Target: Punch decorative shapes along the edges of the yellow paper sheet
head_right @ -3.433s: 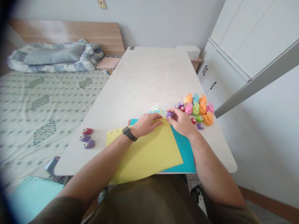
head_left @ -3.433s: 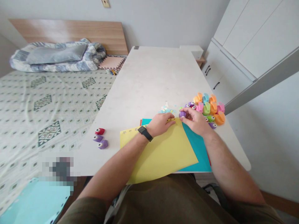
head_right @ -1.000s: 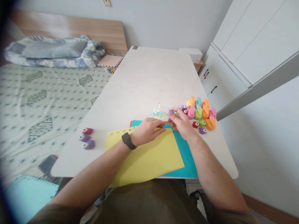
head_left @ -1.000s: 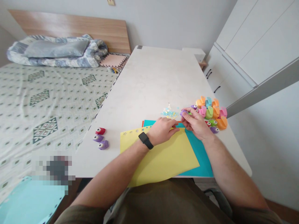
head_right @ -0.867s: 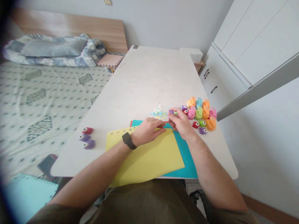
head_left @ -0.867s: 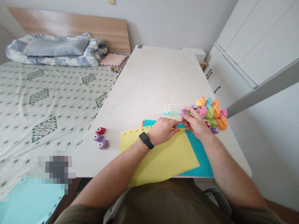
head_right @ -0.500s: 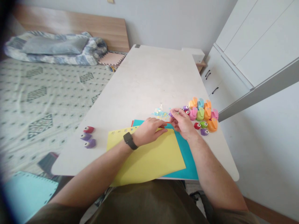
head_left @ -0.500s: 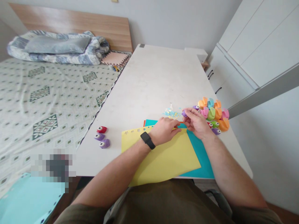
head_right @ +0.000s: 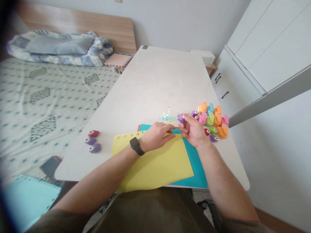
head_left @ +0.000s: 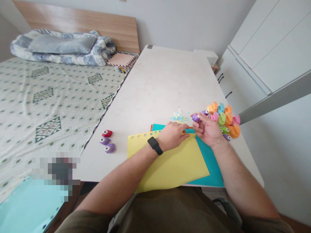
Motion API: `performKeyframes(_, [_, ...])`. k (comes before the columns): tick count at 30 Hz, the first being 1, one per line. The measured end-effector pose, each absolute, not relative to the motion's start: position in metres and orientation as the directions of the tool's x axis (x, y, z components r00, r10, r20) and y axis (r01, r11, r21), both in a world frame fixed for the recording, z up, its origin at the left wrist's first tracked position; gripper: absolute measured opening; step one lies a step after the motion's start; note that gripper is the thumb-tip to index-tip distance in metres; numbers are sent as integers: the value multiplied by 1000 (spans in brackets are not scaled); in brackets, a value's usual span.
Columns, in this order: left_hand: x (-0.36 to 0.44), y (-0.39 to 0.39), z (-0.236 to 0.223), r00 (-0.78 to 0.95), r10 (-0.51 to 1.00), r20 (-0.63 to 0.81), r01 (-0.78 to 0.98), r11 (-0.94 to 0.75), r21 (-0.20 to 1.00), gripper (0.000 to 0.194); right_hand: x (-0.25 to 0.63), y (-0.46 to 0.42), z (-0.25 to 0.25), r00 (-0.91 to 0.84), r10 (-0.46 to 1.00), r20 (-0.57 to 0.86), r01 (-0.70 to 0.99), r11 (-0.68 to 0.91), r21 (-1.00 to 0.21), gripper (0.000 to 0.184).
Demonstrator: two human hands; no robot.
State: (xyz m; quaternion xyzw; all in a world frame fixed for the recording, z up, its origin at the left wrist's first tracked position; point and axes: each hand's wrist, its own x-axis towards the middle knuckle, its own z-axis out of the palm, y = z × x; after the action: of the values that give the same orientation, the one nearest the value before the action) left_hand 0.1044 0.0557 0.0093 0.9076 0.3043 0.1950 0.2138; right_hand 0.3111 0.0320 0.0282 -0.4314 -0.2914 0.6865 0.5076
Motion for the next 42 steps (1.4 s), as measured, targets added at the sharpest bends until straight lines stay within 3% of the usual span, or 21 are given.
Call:
performKeyframes(8, [105,55,11,740,639,210,484,-723,493,34,316,33,28,-147,935,-322,-564,-347,-749,23])
performKeyframes(17, [105,54,10,738,643,206,485,-717,501,41,317,32,32,-195,917,-349,-574,-395,-717,31])
performKeyframes(21, [105,54,13,734,650,195,496,-710,501,44,317,31,32,-203,908,-366,-547,-415,-727,33])
performKeyframes(27, [104,56,14,756,629,182,495,-731,470,26,316,30,36,-121,930,-346,-491,-359,-794,34])
performKeyframes(33, [103,55,15,770,615,169,507,-751,422,26,318,29,37,-76,949,-307,-484,-304,-820,34])
performKeyframes(42, [103,58,11,669,730,141,617,-651,442,28,325,30,35,-5,966,-257,-481,-228,-847,35])
